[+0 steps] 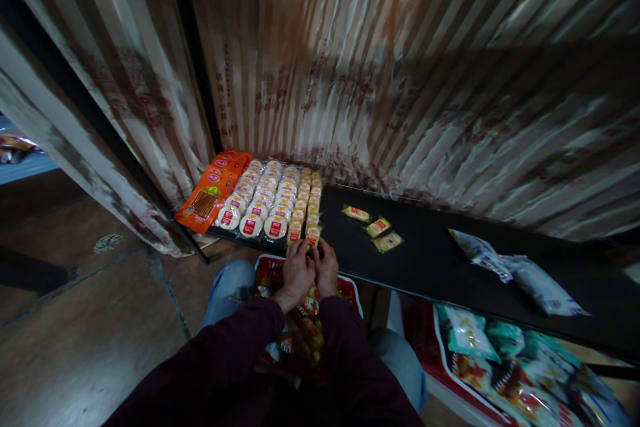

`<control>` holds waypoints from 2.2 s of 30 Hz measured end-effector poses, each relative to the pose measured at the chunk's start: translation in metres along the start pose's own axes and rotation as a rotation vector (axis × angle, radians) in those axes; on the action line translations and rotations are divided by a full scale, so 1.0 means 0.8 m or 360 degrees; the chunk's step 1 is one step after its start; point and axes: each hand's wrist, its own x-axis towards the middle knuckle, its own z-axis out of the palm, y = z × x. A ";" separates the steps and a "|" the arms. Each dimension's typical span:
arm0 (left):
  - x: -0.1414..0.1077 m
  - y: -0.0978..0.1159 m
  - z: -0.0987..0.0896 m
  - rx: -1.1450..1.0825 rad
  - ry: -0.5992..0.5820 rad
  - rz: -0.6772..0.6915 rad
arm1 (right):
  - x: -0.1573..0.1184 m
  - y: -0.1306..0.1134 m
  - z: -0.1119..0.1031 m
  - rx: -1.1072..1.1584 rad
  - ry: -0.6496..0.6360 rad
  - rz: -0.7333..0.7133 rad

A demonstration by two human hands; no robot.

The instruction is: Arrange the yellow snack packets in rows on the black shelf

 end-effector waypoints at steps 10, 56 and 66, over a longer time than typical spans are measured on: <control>0.007 -0.009 0.006 -0.0049 -0.0040 0.0114 | 0.009 0.000 0.002 -0.0126 -0.0047 -0.0033; -0.001 -0.051 -0.008 0.0309 0.0054 0.0402 | 0.005 -0.011 0.005 -0.0138 0.0009 -0.0048; -0.009 -0.057 -0.008 0.0347 0.0047 0.0441 | 0.002 -0.006 0.002 0.0011 -0.0001 -0.0033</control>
